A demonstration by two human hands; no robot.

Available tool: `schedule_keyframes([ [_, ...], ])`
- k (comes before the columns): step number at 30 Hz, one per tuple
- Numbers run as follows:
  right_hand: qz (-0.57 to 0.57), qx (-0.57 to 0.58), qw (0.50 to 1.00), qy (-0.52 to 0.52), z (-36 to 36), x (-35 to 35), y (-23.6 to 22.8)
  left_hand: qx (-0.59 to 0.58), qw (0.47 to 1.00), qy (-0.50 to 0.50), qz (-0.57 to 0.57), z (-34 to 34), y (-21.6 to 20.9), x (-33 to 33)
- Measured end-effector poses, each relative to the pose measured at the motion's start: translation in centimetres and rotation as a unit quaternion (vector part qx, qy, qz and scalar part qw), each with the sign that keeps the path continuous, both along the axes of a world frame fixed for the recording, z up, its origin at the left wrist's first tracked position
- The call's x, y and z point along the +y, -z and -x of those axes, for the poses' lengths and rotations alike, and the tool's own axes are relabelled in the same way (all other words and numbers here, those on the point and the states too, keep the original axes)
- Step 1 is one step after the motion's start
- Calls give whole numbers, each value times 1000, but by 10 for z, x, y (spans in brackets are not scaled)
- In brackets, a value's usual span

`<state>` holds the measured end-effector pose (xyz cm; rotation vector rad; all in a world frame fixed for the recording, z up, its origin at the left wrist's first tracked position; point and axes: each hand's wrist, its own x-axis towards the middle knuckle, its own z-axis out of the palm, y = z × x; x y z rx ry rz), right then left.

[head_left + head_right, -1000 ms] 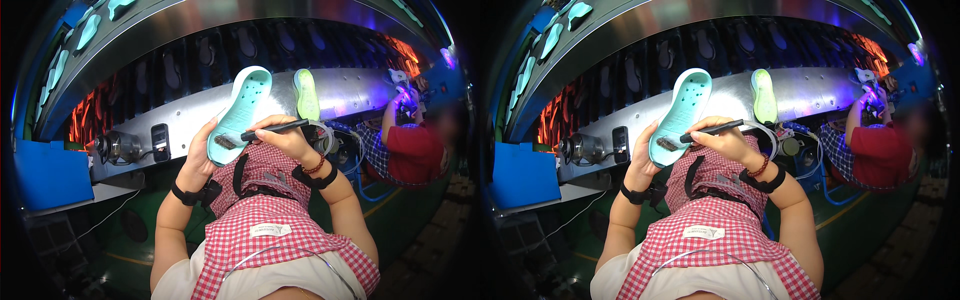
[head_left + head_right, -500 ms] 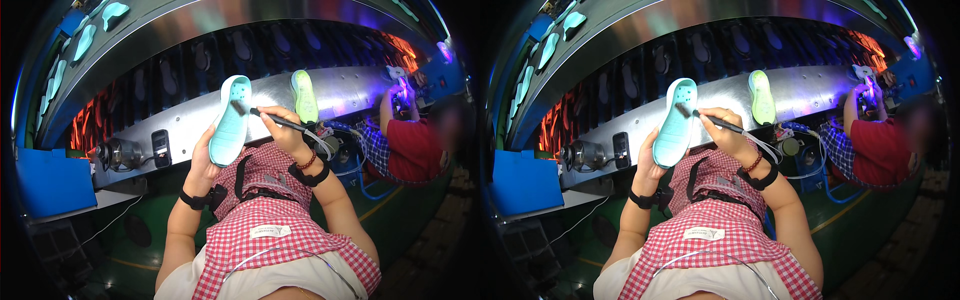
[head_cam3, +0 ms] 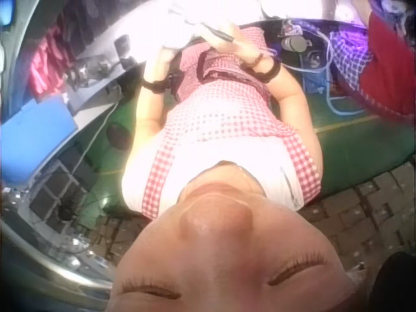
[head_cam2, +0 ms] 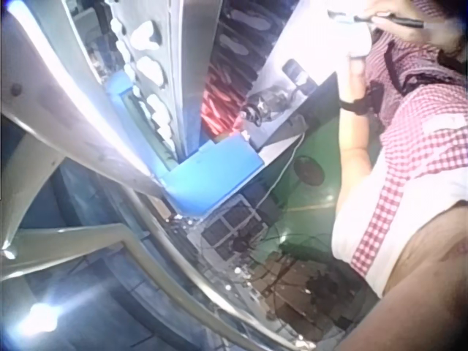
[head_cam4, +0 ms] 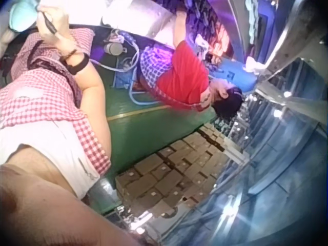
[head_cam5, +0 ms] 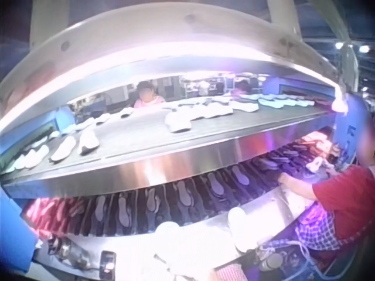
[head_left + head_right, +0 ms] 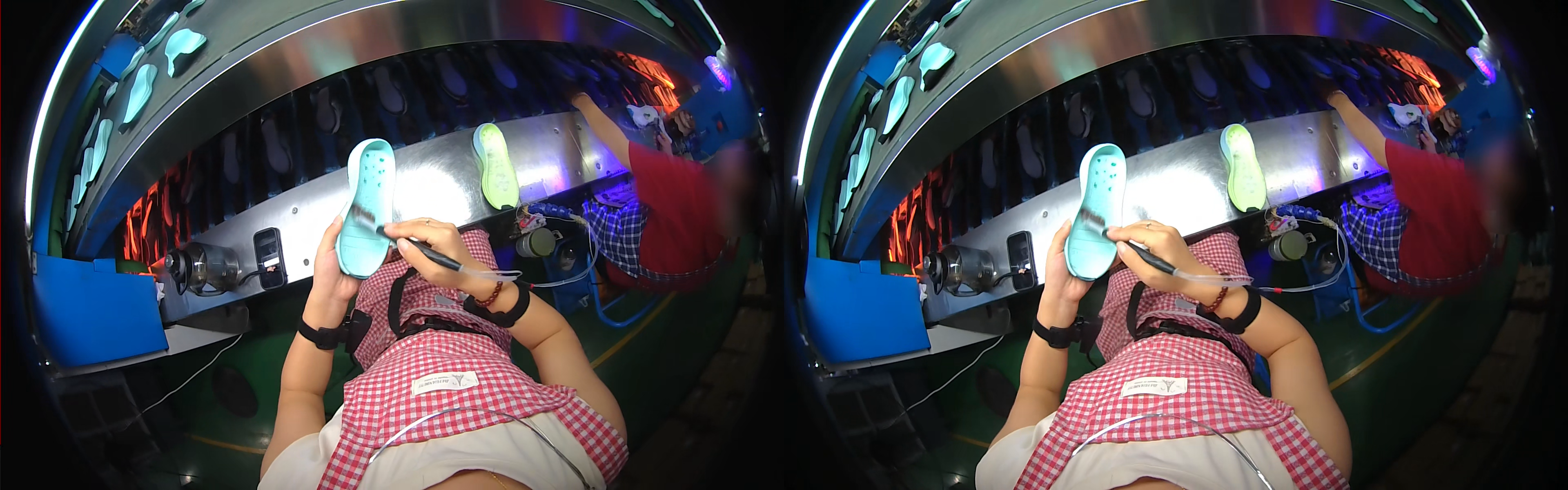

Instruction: Applying adhesive or cleaning agent to the interior of shoe soles using a brush on a production line.

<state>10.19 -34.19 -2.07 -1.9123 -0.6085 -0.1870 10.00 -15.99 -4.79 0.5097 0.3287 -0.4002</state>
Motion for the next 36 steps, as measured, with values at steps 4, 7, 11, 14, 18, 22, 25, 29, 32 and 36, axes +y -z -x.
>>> schedule_keyframes([
  [4, -137, 299, 927, -181, -1, -17, -17, -14, 998, 48, 22, 4, -11, 7],
  [7, -330, 287, 879, -189, -4, -38, -24, 62, 993, -45, 88, 0, -33, 5],
  [11, -618, 266, 737, -66, 4, -83, -8, -110, 992, 8, -58, -16, -102, 14],
  [14, -615, 279, 737, -8, 9, -93, 4, -254, 966, 4, -43, -65, -138, 28],
  [18, -616, 322, 719, -2, 8, -94, 9, -230, 965, -100, 79, -178, -175, 52],
  [22, -637, 338, 692, 25, 7, -97, 18, -49, 958, -279, 56, -253, -181, 48],
  [25, -631, 334, 700, 23, 8, -103, 30, -120, 972, -188, -81, -249, -194, 37],
  [29, -621, 354, 698, 29, 10, -116, 36, -283, 837, 2, -469, -249, -224, -11],
  [32, -564, 332, 755, 44, 12, -117, 44, -392, 598, 44, -697, -284, -226, -38],
  [36, -581, 328, 743, 50, 18, -111, 49, -352, 326, 69, -875, -316, -193, -72],
])
